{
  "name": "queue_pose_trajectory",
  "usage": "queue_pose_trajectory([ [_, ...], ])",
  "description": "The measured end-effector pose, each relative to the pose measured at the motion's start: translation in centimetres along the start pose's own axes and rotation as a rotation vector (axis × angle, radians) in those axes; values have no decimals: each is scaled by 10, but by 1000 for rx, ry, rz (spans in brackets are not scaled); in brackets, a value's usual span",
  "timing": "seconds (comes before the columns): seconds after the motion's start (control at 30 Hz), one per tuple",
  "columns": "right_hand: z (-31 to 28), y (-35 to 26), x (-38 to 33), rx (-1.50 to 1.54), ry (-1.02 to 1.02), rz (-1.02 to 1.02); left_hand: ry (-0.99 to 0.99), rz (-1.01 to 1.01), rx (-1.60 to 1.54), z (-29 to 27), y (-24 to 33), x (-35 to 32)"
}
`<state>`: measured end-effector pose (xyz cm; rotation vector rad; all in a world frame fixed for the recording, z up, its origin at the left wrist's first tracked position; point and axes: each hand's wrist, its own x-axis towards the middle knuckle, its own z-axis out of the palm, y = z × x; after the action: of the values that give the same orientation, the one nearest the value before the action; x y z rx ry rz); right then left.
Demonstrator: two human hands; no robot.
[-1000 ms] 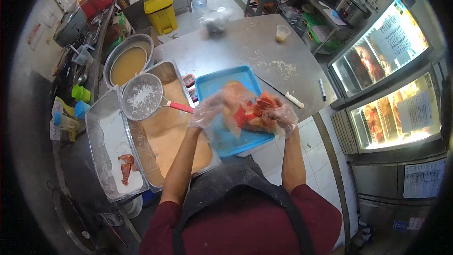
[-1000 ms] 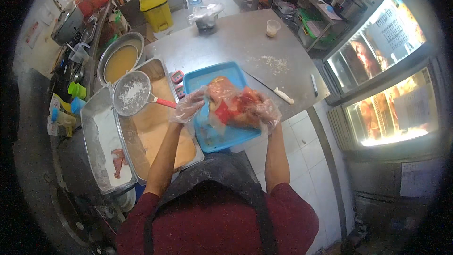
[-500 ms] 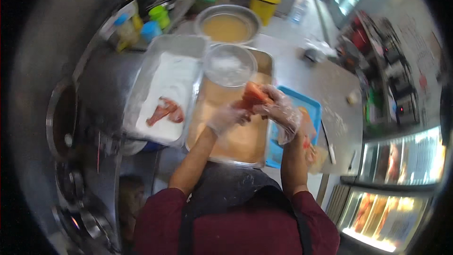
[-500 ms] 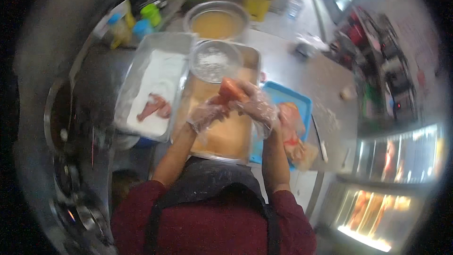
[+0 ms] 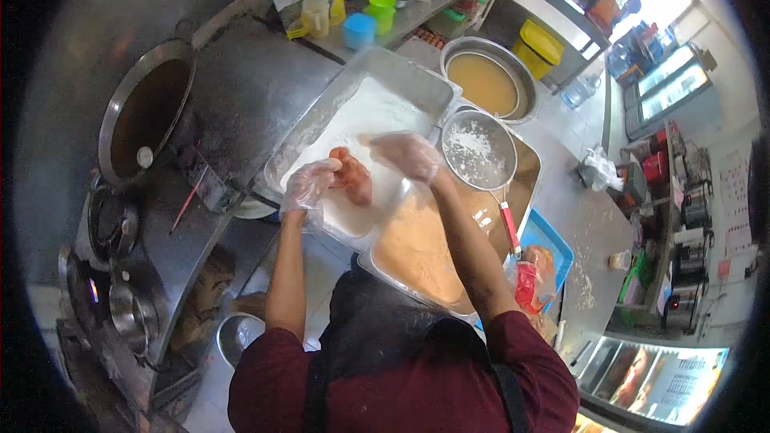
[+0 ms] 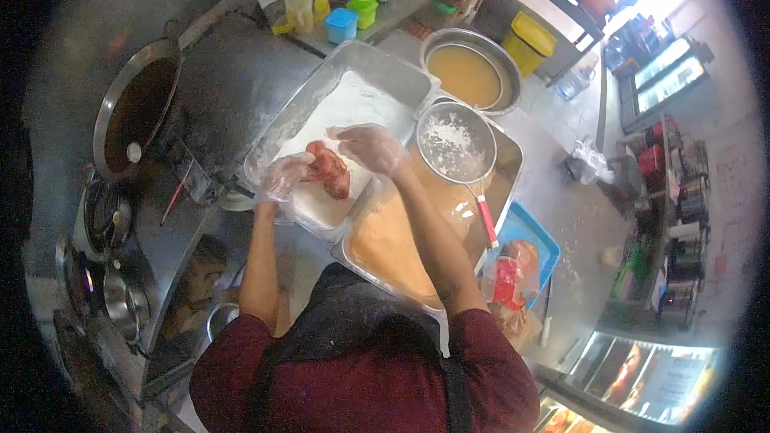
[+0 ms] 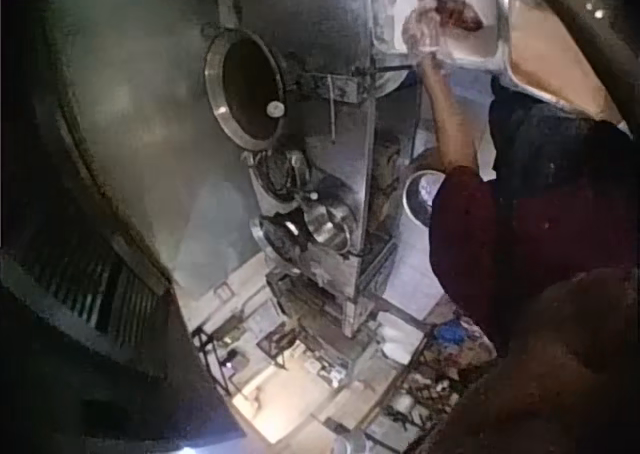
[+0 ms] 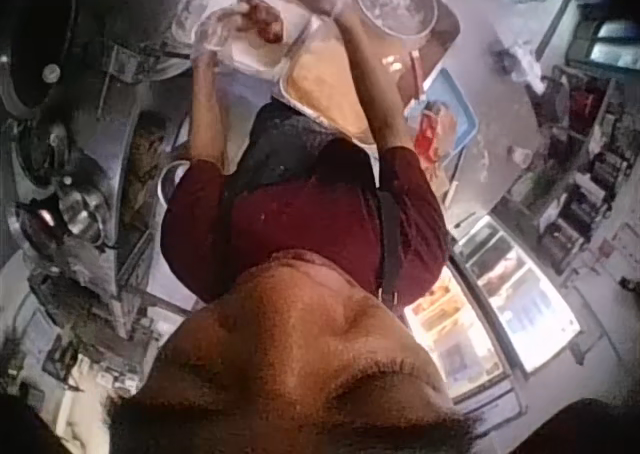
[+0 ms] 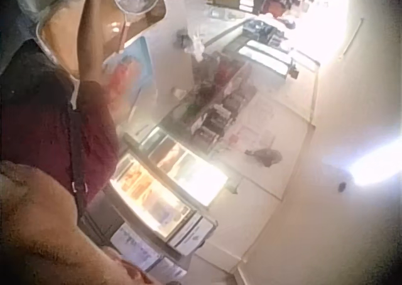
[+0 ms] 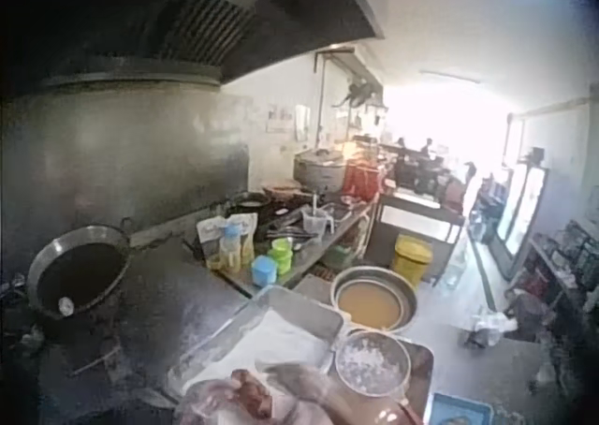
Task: The person prepares pieces of raw chicken by hand, dipping them individually into a tray of flour and then placing them into a separate container.
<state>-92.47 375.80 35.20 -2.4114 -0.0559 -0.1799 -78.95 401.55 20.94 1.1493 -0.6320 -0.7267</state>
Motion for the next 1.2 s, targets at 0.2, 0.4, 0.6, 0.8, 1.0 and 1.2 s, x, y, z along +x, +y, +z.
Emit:
queue_pose_trajectory([
  [0.2, -84, 27, -187, 70, 487, 219, 157, -181, 279, 36, -3, 8],
  [0.4, -113, 28, -456, -2, 1145, 756, -71, -58, 201, 251, 14, 8],
  [0.6, -68, 3, -557, -453, 751, 949, -554, -261, 56, 450, -45, -18],
  [0.8, -111, 39, -495, -356, 280, 963, -1256, 485, 1216, 575, -163, 38],
  [1.0, -125, 57, -490, -281, 150, 1016, -1678, 137, 1591, 622, -185, 52],
  [1.2, -113, 67, -479, -499, 269, 664, -1461, 156, 1625, 588, -228, 73],
])
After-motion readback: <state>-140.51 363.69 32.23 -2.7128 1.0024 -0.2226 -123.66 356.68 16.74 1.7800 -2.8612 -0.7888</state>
